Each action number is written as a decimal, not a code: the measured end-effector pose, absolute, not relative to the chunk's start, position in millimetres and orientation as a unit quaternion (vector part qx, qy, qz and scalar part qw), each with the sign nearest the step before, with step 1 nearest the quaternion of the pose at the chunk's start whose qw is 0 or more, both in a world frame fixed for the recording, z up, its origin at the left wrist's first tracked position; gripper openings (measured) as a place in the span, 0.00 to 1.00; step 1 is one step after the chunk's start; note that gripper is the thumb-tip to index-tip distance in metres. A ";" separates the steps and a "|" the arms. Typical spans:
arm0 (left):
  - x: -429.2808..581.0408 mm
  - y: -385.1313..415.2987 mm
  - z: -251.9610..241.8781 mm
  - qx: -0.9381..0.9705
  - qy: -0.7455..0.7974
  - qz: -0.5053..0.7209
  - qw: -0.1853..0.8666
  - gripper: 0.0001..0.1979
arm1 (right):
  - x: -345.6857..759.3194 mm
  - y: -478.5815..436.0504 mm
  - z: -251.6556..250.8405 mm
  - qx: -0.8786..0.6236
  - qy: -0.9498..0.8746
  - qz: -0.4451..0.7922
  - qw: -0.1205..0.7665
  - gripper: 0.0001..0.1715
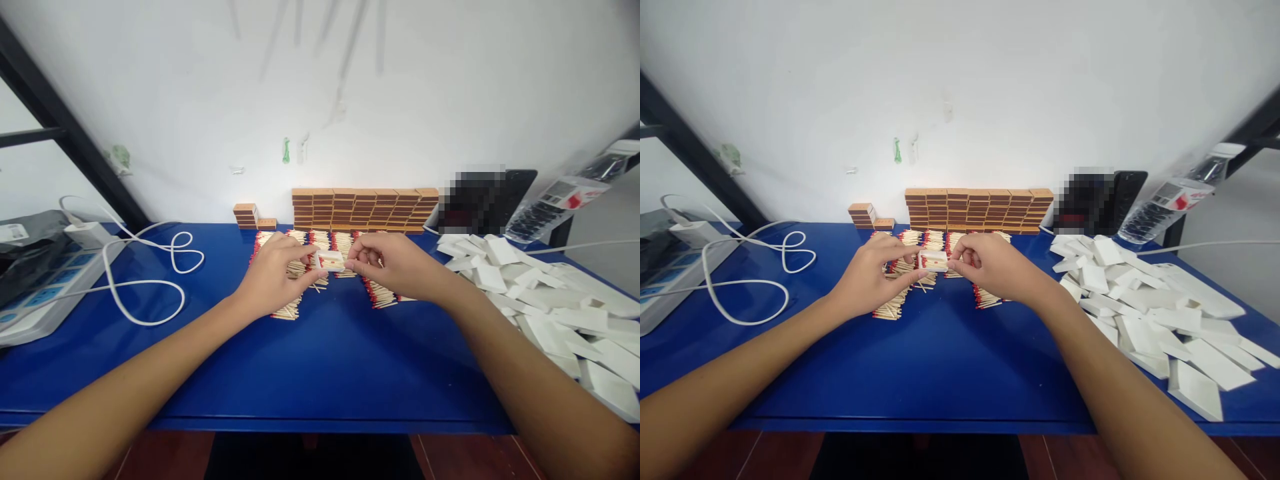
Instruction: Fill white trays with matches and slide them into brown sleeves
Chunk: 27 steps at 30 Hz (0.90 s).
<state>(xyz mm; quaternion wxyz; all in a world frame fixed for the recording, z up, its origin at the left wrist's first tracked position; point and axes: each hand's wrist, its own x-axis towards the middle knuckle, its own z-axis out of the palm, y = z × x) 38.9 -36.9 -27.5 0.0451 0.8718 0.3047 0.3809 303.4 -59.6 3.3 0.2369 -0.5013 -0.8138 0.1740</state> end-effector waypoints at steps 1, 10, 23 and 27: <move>39.1 -37.2 -27.3 0.872 0.305 0.380 0.046 0.17 | 303.5 -59.4 3.0 -0.497 -0.816 0.179 0.235 0.14; 39.7 -39.4 -26.1 0.879 0.295 0.372 0.039 0.17 | 298.5 -59.1 0.1 -0.467 -0.826 0.169 0.266 0.13; 37.9 -35.1 -24.3 0.850 0.361 0.382 0.031 0.18 | 307.4 -53.9 0.3 -0.482 -0.843 0.111 0.213 0.10; 37.1 -34.7 -24.1 0.850 0.373 0.370 0.021 0.19 | 305.4 -50.8 -6.0 -0.485 -0.857 0.132 0.117 0.07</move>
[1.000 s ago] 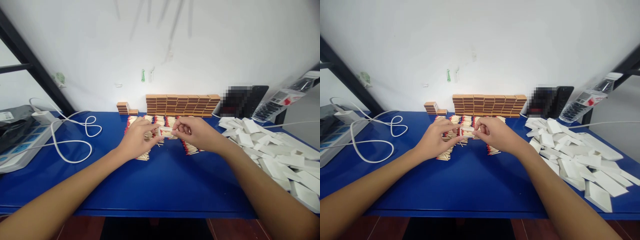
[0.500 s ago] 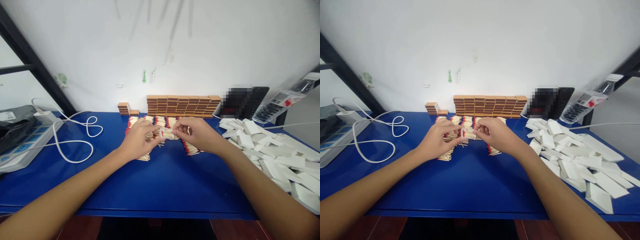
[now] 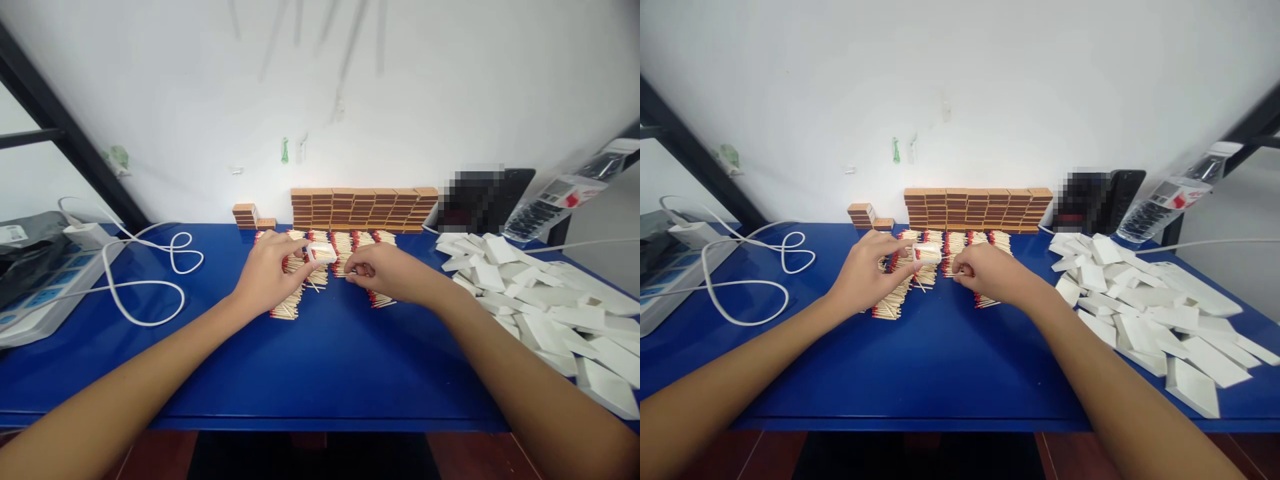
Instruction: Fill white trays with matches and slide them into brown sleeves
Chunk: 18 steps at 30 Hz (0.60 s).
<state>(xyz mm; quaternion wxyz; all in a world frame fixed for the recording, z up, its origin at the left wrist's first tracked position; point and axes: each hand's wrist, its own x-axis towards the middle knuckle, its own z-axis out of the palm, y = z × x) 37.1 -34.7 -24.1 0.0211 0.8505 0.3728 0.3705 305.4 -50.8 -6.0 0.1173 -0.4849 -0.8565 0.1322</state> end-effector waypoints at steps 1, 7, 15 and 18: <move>37.2 -35.2 -24.3 0.852 0.372 0.369 0.018 0.20 | 303.9 -50.5 -7.5 -0.488 -0.856 0.130 0.110 0.07; 37.9 -37.2 -24.3 0.855 0.355 0.377 0.013 0.21 | 298.7 -50.5 -10.2 -0.506 -0.841 0.158 0.106 0.07; 37.8 -37.5 -24.7 0.856 0.356 0.375 0.010 0.21 | 295.2 -54.7 -7.6 -0.515 -0.833 0.177 0.097 0.05; 37.0 -36.9 -24.7 0.858 0.355 0.372 0.007 0.22 | 295.2 -54.9 -7.9 -0.512 -0.834 0.185 0.092 0.05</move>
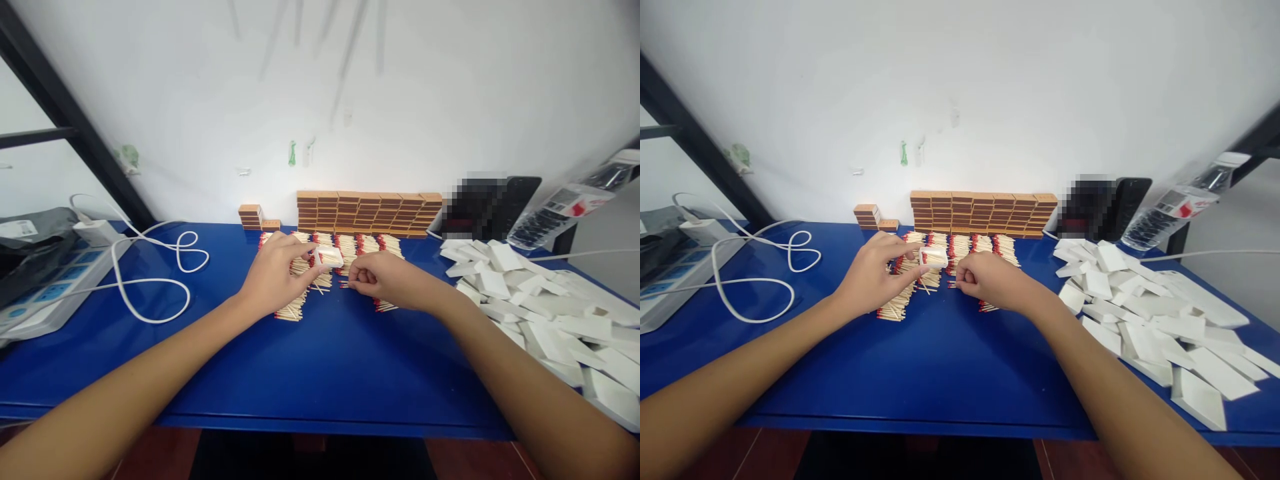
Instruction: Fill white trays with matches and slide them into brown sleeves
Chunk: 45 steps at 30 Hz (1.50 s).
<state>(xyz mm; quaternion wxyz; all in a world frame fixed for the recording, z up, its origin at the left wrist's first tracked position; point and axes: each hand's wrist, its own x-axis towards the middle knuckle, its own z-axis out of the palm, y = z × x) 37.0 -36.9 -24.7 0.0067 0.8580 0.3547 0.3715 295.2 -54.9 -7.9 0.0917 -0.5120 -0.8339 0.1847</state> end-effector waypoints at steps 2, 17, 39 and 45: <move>36.9 -36.5 -24.5 0.858 0.349 0.376 0.006 0.24 | 295.0 -54.6 -8.7 -0.507 -0.835 0.194 0.089 0.05; 36.4 -34.5 -23.8 0.859 0.354 0.369 0.007 0.24 | 298.3 -55.6 -10.1 -0.513 -0.827 0.221 0.056 0.09; 40.1 -38.1 -28.5 0.876 0.322 0.357 0.027 0.18 | 291.1 -64.7 3.4 -0.469 -0.818 0.169 0.285 0.16; 35.4 -29.8 -27.9 0.853 0.379 0.357 -0.009 0.23 | 299.7 -56.1 -2.0 -0.512 -0.838 0.109 0.154 0.08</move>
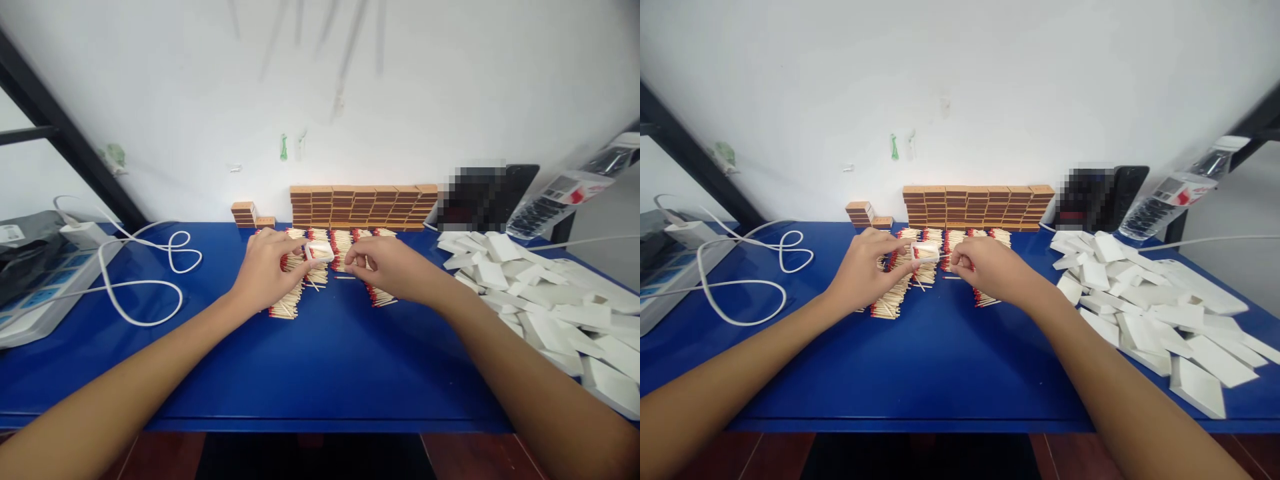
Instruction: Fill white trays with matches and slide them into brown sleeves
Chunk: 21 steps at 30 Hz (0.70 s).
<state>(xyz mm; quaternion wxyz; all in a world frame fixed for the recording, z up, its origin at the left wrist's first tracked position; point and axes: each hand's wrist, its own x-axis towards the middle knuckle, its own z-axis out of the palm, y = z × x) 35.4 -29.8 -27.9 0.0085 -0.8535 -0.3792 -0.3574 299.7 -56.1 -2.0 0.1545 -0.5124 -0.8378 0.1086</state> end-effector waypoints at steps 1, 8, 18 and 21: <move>35.1 -29.6 -27.7 -0.852 -0.385 -0.354 0.014 0.22 | 299.4 -55.0 -3.8 -0.515 -0.840 0.114 0.127 0.07; 34.3 -32.1 -25.1 -0.858 -0.371 -0.355 0.019 0.21 | 296.5 -54.4 -6.4 -0.532 -0.832 0.134 0.081 0.05; 36.4 -33.4 -25.9 -0.863 -0.368 -0.343 0.036 0.20 | 296.7 -53.7 -8.0 -0.528 -0.835 0.140 0.066 0.06; 36.0 -33.3 -26.9 -0.864 -0.364 -0.345 0.043 0.20 | 293.1 -56.1 -7.1 -0.528 -0.832 0.151 0.074 0.06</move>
